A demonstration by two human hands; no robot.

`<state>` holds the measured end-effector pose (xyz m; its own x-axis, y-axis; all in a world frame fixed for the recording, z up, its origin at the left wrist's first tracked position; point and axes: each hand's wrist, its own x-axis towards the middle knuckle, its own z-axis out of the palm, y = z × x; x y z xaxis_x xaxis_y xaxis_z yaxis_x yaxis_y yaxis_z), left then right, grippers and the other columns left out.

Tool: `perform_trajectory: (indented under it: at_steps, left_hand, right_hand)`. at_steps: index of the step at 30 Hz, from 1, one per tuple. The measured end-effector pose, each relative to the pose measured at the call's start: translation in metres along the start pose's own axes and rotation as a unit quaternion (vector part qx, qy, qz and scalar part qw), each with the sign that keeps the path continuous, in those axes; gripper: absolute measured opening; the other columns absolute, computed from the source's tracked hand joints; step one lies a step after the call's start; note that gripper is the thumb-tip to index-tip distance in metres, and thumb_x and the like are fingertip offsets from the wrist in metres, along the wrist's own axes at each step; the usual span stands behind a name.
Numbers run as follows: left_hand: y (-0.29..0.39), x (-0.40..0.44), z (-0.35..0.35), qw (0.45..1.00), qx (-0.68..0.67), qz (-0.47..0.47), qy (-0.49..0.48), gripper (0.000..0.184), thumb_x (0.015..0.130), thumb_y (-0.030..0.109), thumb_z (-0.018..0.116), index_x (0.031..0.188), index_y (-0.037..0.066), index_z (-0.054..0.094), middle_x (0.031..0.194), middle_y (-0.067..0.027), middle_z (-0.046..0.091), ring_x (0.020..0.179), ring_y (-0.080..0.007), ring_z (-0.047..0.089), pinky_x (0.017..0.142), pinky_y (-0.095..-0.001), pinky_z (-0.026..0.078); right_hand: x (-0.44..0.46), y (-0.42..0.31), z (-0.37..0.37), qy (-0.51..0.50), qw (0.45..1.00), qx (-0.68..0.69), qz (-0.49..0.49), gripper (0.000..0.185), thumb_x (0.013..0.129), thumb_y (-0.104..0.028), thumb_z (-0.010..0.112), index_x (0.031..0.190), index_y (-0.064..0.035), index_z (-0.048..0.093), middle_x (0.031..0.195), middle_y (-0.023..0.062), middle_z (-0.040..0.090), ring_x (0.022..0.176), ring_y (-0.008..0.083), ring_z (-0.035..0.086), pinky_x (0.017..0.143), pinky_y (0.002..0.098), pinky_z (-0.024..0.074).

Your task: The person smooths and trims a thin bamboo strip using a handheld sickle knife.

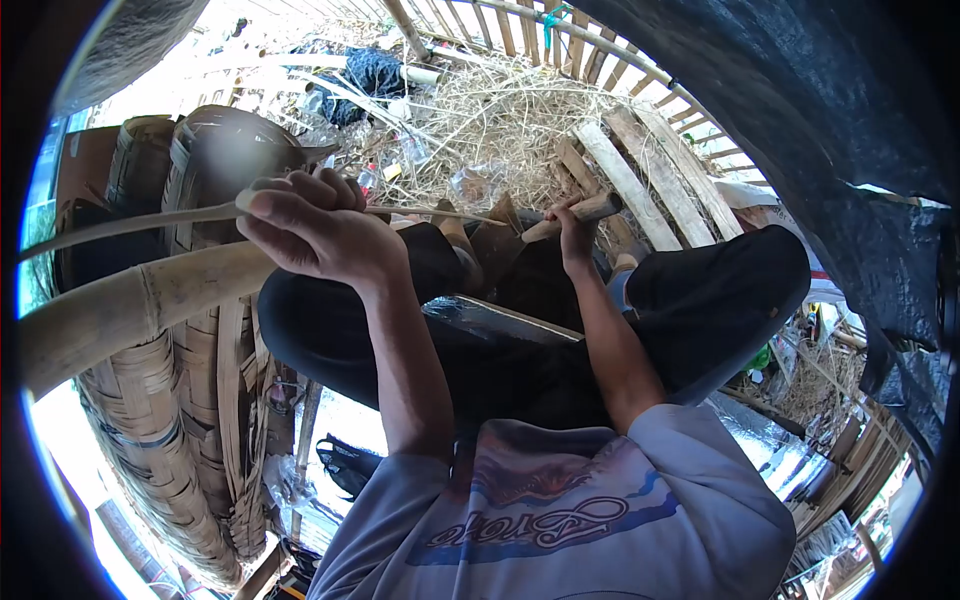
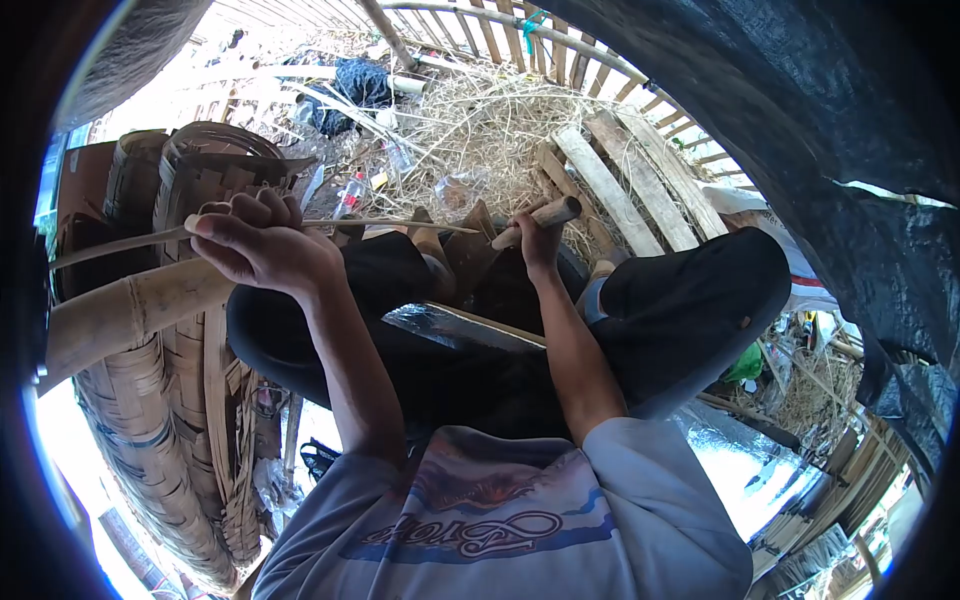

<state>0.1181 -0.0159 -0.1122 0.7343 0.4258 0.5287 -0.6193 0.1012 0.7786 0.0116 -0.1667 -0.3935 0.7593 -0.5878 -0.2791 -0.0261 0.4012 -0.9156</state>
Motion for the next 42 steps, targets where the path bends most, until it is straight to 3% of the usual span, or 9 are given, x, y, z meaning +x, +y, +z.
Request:
perform_trajectory:
  at_steps: [7, 16, 20, 21, 32, 36, 37, 40, 42]
  left_hand:
    - [-0.001, -0.001, 0.014, 0.996, 0.080, -0.015, 0.024, 0.038, 0.098, 0.041, 0.035, 0.073, 0.016, 0.023, 0.051, 0.0050, 0.016, 0.041, -0.0029, 0.012, 0.035, -0.0193, 0.013]
    - [0.022, -0.030, 0.003, 0.978, 0.162, -0.003, 0.130, 0.039, 0.097, 0.048, 0.029, 0.074, 0.016, 0.023, 0.053, 0.0059, 0.015, 0.044, -0.0030, 0.009, 0.036, -0.0186, 0.007]
    - [0.032, -0.044, -0.016, 0.997, 0.045, 0.021, 0.058, 0.038, 0.097, 0.045, 0.032, 0.075, 0.015, 0.023, 0.052, 0.0055, 0.017, 0.043, -0.0040, 0.011, 0.036, -0.0192, 0.011]
    - [0.031, -0.042, -0.014, 0.999, 0.036, 0.007, 0.026, 0.037, 0.097, 0.044, 0.034, 0.076, 0.015, 0.025, 0.052, 0.0052, 0.018, 0.043, -0.0043, 0.012, 0.036, -0.0196, 0.013]
    - [0.030, -0.035, -0.019, 1.000, 0.002, -0.002, -0.013, 0.028, 0.100, 0.034, 0.038, 0.082, 0.014, 0.029, 0.054, 0.0038, 0.025, 0.045, -0.0045, 0.022, 0.040, -0.0212, 0.015]
    - [0.047, -0.037, -0.034, 0.998, 0.005, -0.046, -0.034, 0.030, 0.099, 0.033, 0.039, 0.080, 0.012, 0.032, 0.062, 0.0027, 0.032, 0.051, -0.0051, 0.028, 0.046, -0.0229, 0.024]
    - [0.051, -0.035, -0.038, 0.997, -0.010, -0.063, -0.033, 0.027, 0.099, 0.032, 0.040, 0.084, 0.010, 0.038, 0.068, 0.0010, 0.037, 0.057, -0.0071, 0.037, 0.054, -0.0248, 0.035]
    - [0.068, -0.027, -0.034, 0.996, 0.068, -0.013, -0.056, 0.026, 0.099, 0.031, 0.041, 0.092, 0.006, 0.045, 0.071, -0.0012, 0.044, 0.063, -0.0106, 0.047, 0.064, -0.0270, 0.044]
    - [0.075, -0.018, -0.043, 0.993, 0.083, -0.033, -0.082, 0.030, 0.099, 0.030, 0.042, 0.103, 0.002, 0.050, 0.079, -0.0043, 0.054, 0.073, -0.0141, 0.056, 0.073, -0.0301, 0.049]
  right_hand:
    - [-0.001, 0.007, 0.011, -0.018, 0.999, -0.012, -0.034, 0.008, 0.076, 0.000, 0.058, 0.073, -0.0047, 0.052, 0.074, 0.0062, 0.059, 0.068, 0.0124, 0.058, 0.062, 0.0264, 0.0479]
    - [-0.040, -0.007, 0.020, -0.067, 0.993, -0.086, -0.034, 0.009, 0.082, -0.003, 0.061, 0.081, -0.0042, 0.052, 0.085, 0.0072, 0.061, 0.079, 0.0118, 0.058, 0.071, 0.0262, 0.0484]
    - [-0.029, -0.005, 0.019, -0.080, 0.993, -0.082, 0.016, 0.005, 0.081, -0.005, 0.059, 0.080, -0.0024, 0.054, 0.085, 0.0094, 0.063, 0.083, 0.0148, 0.061, 0.078, 0.0305, 0.0485]
    - [-0.025, -0.004, 0.017, -0.071, 0.991, -0.110, -0.038, 0.005, 0.079, -0.004, 0.061, 0.078, -0.0030, 0.056, 0.071, 0.0046, 0.060, 0.062, 0.0119, 0.059, 0.062, 0.0261, 0.0504]
    - [-0.036, 0.017, 0.010, -0.090, 0.984, -0.146, -0.046, 0.013, 0.073, -0.012, 0.072, 0.078, -0.0054, 0.061, 0.076, 0.0039, 0.063, 0.069, 0.0117, 0.061, 0.063, 0.0276, 0.0507]
    - [-0.051, 0.015, 0.010, -0.094, 0.978, -0.183, -0.025, 0.017, 0.073, -0.015, 0.075, 0.077, -0.0061, 0.062, 0.074, 0.0028, 0.063, 0.068, 0.0102, 0.060, 0.062, 0.0268, 0.0498]
    - [-0.051, 0.013, 0.009, -0.089, 0.979, -0.182, -0.027, 0.018, 0.072, -0.015, 0.076, 0.077, -0.0060, 0.062, 0.073, 0.0025, 0.062, 0.065, 0.0097, 0.059, 0.061, 0.0266, 0.0496]
    - [-0.053, -0.014, 0.007, -0.087, 0.980, -0.163, 0.067, 0.017, 0.074, -0.015, 0.075, 0.076, -0.0054, 0.061, 0.070, 0.0021, 0.062, 0.058, 0.0088, 0.058, 0.059, 0.0263, 0.0491]
    - [-0.057, -0.032, 0.010, -0.079, 0.984, -0.147, 0.056, 0.016, 0.075, -0.015, 0.074, 0.077, -0.0050, 0.061, 0.068, 0.0017, 0.062, 0.055, 0.0087, 0.057, 0.057, 0.0262, 0.0485]
